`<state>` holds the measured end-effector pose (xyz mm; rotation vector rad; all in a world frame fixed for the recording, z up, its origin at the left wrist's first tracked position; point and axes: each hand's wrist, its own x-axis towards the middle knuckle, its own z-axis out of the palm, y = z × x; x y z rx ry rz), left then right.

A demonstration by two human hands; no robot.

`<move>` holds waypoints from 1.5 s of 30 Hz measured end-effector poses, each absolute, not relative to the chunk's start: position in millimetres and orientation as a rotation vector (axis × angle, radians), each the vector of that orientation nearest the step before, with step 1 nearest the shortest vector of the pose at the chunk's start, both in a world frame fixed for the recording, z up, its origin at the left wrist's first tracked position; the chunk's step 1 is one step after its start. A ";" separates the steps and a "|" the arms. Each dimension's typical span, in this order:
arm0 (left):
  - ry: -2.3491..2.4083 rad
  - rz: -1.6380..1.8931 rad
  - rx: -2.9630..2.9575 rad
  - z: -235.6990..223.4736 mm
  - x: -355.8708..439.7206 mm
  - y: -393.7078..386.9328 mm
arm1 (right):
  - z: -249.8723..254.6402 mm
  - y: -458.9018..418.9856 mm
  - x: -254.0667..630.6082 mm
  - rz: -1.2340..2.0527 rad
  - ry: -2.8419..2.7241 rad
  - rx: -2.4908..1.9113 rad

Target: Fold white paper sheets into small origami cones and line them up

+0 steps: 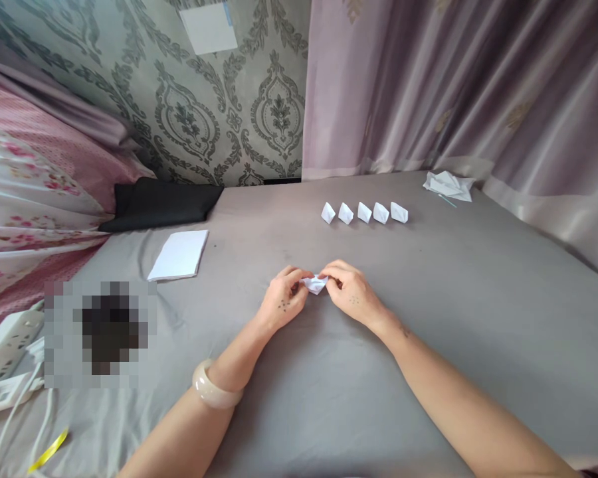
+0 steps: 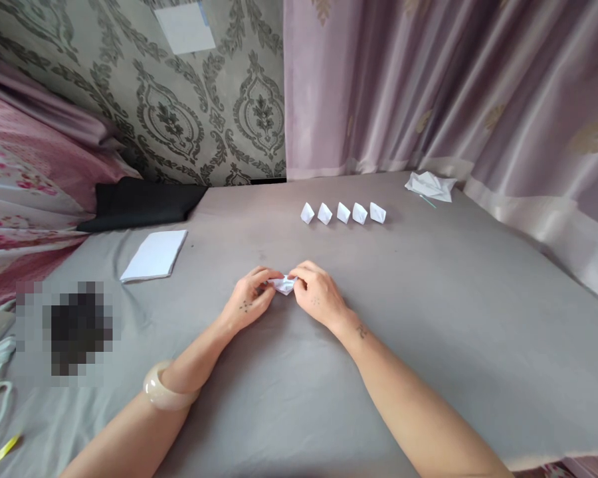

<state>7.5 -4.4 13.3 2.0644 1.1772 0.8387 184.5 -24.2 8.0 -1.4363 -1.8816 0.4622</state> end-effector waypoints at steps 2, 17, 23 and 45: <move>1.157 0.797 2.171 12.0 5.8 -4.1 | 10.6 -25.6 187.0 0.460 -1.991 -1.427; 0.992 0.678 2.506 3.6 -11.4 7.8 | 11.3 -25.5 196.2 0.099 -2.427 -1.385; 0.987 0.641 2.514 6.8 -12.1 8.0 | 10.8 -25.1 196.6 0.102 -2.445 -1.378; 1.072 0.664 2.464 1.5 -8.6 10.8 | 10.9 -25.7 191.7 0.149 -2.369 -1.460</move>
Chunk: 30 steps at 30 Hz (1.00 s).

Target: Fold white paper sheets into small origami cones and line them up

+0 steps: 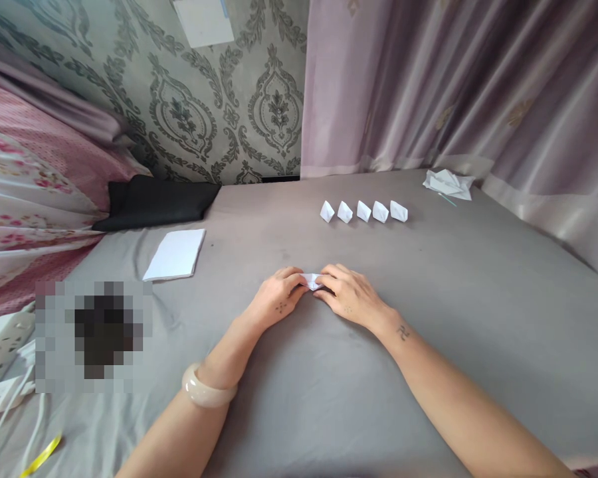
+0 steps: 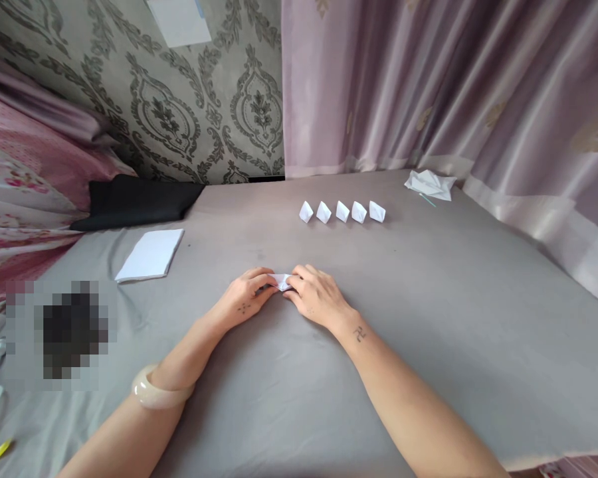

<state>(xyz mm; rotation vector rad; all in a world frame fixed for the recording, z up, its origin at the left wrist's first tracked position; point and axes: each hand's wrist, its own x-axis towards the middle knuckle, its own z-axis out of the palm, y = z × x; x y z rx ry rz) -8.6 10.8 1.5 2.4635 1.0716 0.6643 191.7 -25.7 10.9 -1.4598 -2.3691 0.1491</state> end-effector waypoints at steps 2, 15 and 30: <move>1.077 0.693 2.402 2.3 -7.5 10.5 | 10.0 -26.2 190.4 0.144 -2.345 -1.478; 0.957 0.988 1.021 12.1 7.3 9.3 | 9.6 -17.9 183.5 0.944 -1.575 -1.402; 1.042 1.027 1.116 12.6 15.7 1.7 | 19.9 -23.7 174.3 1.139 -1.446 -1.390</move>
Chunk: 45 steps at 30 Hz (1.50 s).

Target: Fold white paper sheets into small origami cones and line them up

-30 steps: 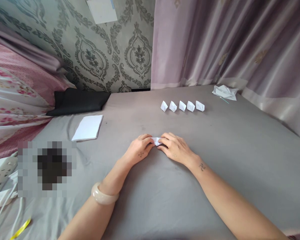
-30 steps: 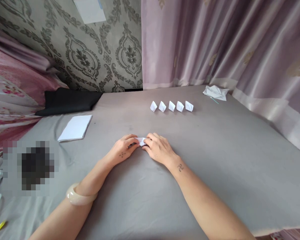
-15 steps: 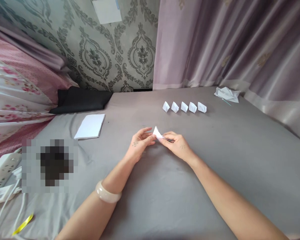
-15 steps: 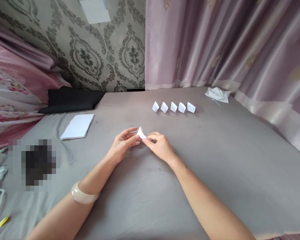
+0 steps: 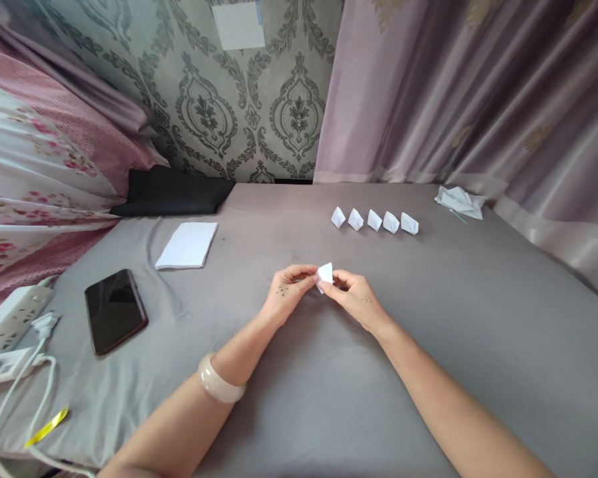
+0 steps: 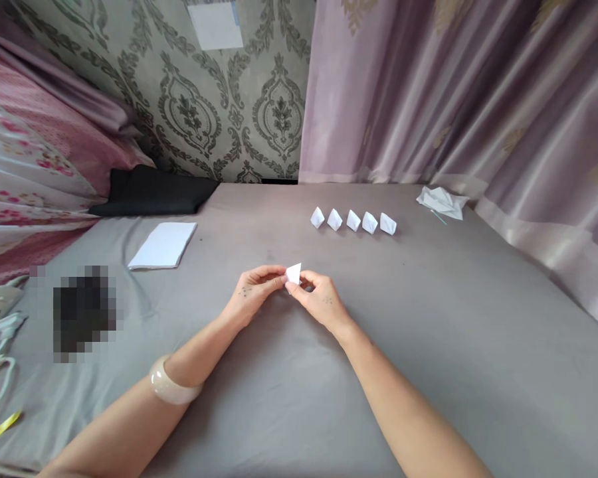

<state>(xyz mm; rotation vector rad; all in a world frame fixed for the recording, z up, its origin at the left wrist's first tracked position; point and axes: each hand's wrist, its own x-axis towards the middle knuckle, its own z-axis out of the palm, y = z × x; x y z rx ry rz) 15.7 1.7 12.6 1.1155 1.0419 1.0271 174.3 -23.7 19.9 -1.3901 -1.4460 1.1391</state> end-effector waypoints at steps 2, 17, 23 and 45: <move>1.051 1.048 1.157 11.2 16.2 1.5 | 21.5 -23.9 173.6 1.217 -1.376 -1.372; 1.010 1.170 1.368 8.8 20.4 -5.1 | 17.3 -21.2 171.2 1.399 -1.058 -1.169; 0.847 1.106 1.124 16.3 22.6 -9.1 | 12.2 -20.7 170.3 1.394 -1.040 -1.152; 0.790 1.141 1.084 10.6 30.0 -12.4 | 16.4 -22.7 164.4 1.271 -1.056 -1.260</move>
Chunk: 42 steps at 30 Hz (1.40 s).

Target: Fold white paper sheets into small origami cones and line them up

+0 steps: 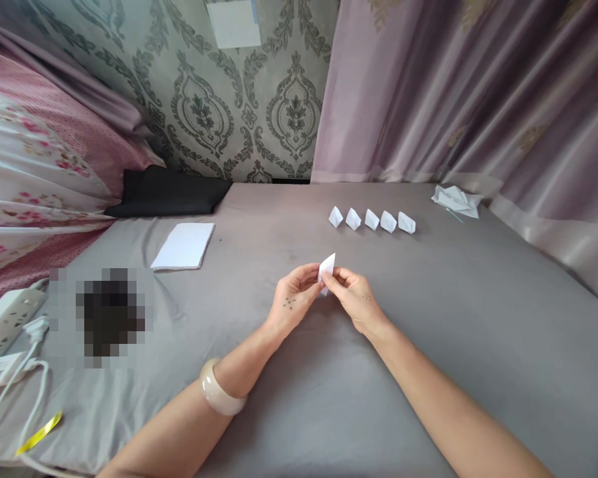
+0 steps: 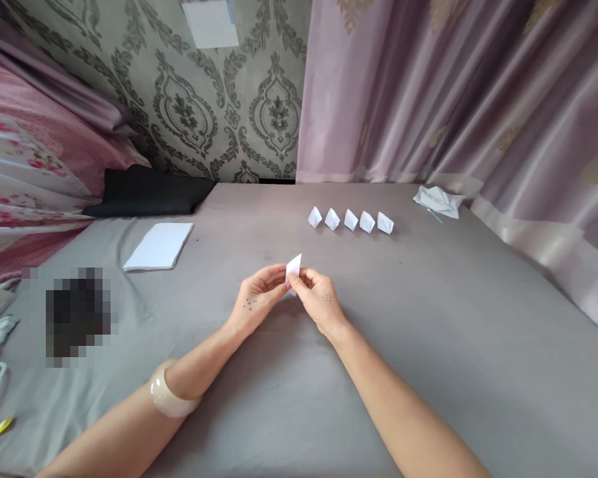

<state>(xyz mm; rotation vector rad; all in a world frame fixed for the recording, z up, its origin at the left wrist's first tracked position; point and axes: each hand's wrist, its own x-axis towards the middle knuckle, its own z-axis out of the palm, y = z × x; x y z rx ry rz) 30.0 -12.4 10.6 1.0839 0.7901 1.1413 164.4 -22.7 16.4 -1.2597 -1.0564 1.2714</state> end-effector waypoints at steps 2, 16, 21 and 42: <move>0.789 1.132 1.088 8.1 30.3 -12.9 | 15.1 -22.5 163.7 1.314 -1.038 -1.237; 0.895 1.118 0.898 14.9 26.2 -8.9 | 16.5 -25.4 161.5 1.140 -1.251 -1.289; 0.864 1.181 0.683 16.5 23.5 -5.6 | 22.0 -29.0 157.5 0.804 -1.267 -1.399; 0.869 1.064 0.923 22.0 17.1 -4.9 | 41.0 -30.0 174.7 1.409 -1.328 -1.323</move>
